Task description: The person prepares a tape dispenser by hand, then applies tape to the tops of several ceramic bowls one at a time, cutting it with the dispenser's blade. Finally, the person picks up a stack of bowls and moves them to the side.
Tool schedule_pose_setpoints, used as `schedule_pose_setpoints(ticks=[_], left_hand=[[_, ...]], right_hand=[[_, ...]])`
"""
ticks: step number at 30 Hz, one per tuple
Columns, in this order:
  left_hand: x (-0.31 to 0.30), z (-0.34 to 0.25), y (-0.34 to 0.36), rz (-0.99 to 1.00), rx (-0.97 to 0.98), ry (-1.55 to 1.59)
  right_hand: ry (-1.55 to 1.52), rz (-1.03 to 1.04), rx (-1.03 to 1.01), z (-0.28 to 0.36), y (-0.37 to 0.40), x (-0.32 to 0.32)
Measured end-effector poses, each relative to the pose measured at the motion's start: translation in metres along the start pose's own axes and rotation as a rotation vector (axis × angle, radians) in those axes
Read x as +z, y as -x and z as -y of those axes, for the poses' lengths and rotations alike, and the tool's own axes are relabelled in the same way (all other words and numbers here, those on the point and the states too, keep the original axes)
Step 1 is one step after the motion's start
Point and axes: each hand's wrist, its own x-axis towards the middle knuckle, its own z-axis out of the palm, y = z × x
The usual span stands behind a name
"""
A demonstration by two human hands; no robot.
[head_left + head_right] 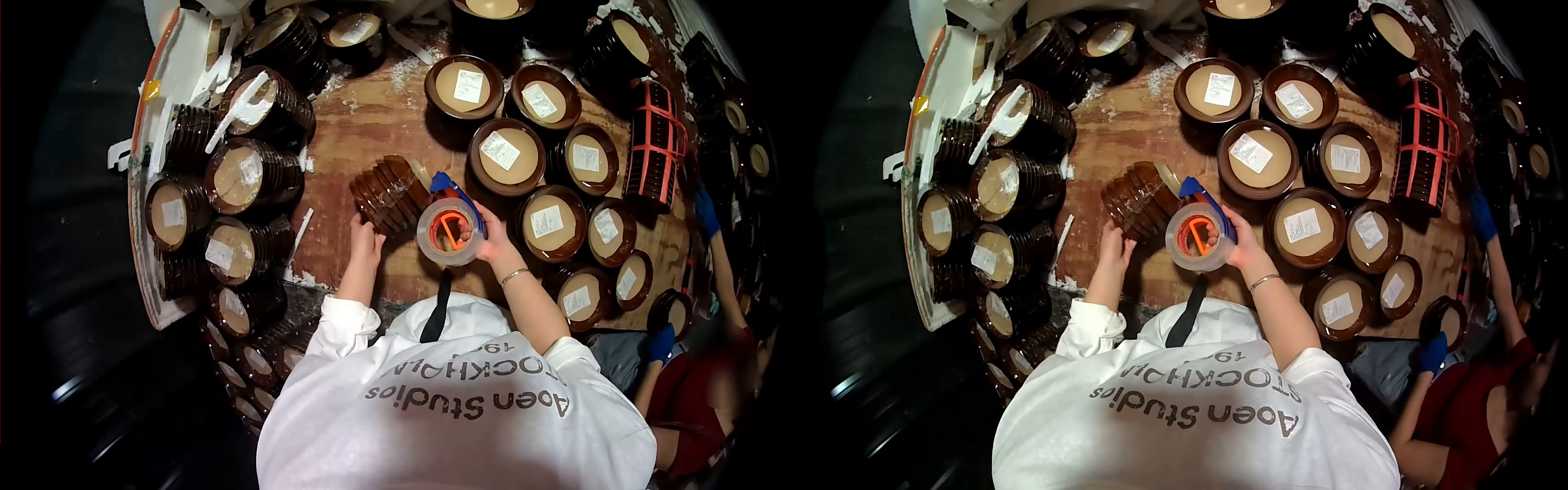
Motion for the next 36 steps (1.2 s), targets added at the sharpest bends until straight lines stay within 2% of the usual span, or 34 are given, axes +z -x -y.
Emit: schedule_pose_setpoints(ticks=[2,3,4,6,8,9,10,12,13,16,18,20,21,22,24,26,29,30,32,33,34,36], left_hand=[[0.03,-0.024,0.02,-0.234,-0.054,-0.555],[0.018,-0.031,0.012,-0.153,-0.076,-0.64],[0.017,-0.039,0.012,-0.155,-0.081,-0.645],[0.022,-0.055,0.009,-0.068,0.633,-1.613],[0.059,-0.091,0.016,0.167,0.92,-2.157],[0.059,-0.105,-0.002,0.525,1.058,-2.171],[0.065,-0.114,-0.018,0.53,1.055,-2.175],[0.081,-0.126,-0.037,1.234,1.171,-2.388],[0.09,-0.126,-0.042,1.367,1.032,-2.292],[0.107,-0.125,-0.047,1.502,0.967,-2.354],[0.107,-0.122,-0.051,1.527,1.025,-2.309],[0.103,-0.119,-0.049,1.314,0.807,-2.251],[0.101,-0.118,-0.044,1.237,0.859,-2.22],[0.097,-0.118,-0.042,1.241,0.859,-2.226],[0.087,-0.116,-0.038,1.04,0.723,-2.103],[0.083,-0.108,-0.032,0.971,0.722,-2.048],[0.081,-0.099,-0.027,0.666,0.602,-1.923],[0.076,-0.096,-0.03,0.667,0.604,-1.923],[0.064,-0.091,-0.041,0.516,0.681,-1.791],[0.063,-0.09,-0.044,0.423,0.616,-1.775],[0.062,-0.087,-0.047,0.422,0.62,-1.774],[0.056,-0.08,-0.046,0.251,0.564,-1.674]], right_hand=[[-0.028,0.031,0.029,0.0,-0.001,-0.002],[-0.051,0.071,0.047,0.0,-0.001,-0.002],[-0.058,0.069,0.048,0.0,0.0,-0.003],[-0.071,0.018,0.082,0.002,0.0,-0.003],[-0.058,0.008,0.085,0.0,0.001,-0.007],[-0.038,0.006,0.088,0.0,0.001,-0.008],[-0.043,0.007,0.088,-0.001,-0.001,-0.01],[-0.023,0.051,0.086,-0.002,0.001,-0.015],[-0.025,0.051,0.076,0.0,0.0,-0.016],[-0.137,0.093,0.072,-0.006,0.002,-0.02],[-0.099,0.14,0.023,-0.011,0.002,-0.018],[-0.159,0.07,0.01,-0.01,0.0,-0.011],[-0.16,0.092,0.004,-0.009,-0.002,-0.006],[-0.161,0.116,-0.004,-0.008,-0.002,-0.002],[-0.123,0.112,-0.031,-0.009,0.005,0.002],[-0.068,0.043,-0.066,-0.012,0.011,0.002],[0.002,0.004,-0.032,-0.019,0.041,0.017],[0.011,0.047,0.016,-0.023,0.046,0.01],[0.043,0.076,0.044,-0.036,0.056,0.002],[-0.008,0.061,0.071,-0.041,0.064,0.007],[-0.005,0.062,0.069,-0.042,0.063,0.005],[0.046,0.095,0.0,-0.046,0.06,-0.001]])
